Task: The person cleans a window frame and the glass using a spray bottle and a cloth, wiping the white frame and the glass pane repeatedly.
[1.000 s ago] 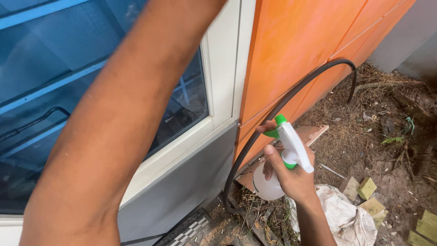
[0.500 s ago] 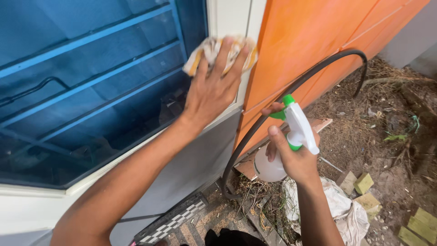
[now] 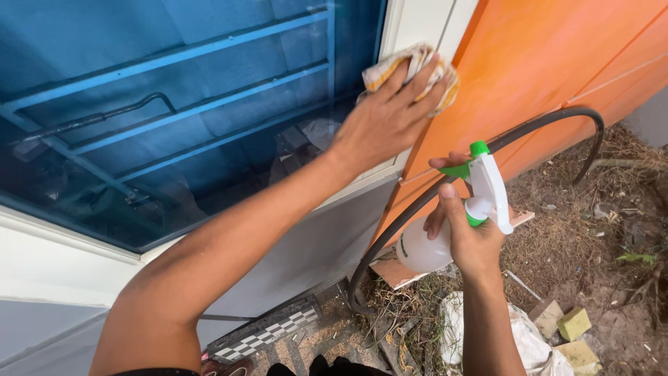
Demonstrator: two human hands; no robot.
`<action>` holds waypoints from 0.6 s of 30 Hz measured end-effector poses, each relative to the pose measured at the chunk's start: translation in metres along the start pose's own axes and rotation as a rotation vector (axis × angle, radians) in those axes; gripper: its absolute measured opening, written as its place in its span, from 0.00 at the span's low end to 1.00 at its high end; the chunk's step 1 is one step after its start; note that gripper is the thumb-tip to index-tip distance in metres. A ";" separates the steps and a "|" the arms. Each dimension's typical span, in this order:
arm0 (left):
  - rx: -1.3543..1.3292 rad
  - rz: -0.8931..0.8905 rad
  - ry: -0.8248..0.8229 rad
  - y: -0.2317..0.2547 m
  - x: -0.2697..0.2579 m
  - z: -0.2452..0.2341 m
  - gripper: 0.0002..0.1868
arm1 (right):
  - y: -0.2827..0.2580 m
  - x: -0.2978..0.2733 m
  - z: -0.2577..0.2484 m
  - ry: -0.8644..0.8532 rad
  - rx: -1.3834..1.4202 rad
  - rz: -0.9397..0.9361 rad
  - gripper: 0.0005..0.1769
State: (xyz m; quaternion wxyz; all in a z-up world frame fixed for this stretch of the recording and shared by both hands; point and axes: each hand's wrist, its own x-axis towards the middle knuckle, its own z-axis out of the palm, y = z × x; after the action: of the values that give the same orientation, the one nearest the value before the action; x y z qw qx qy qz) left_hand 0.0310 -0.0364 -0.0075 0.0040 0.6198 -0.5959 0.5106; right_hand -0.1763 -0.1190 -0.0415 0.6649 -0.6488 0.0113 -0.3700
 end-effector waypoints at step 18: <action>0.024 0.196 -0.125 -0.011 -0.004 -0.003 0.20 | 0.001 -0.016 -0.007 0.055 -0.021 0.032 0.26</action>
State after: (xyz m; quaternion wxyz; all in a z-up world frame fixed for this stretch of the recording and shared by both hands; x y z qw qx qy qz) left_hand 0.0383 -0.0291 -0.0018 -0.0904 0.5894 -0.6465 0.4759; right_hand -0.1907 -0.1175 -0.0510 0.6632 -0.6452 0.0439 -0.3768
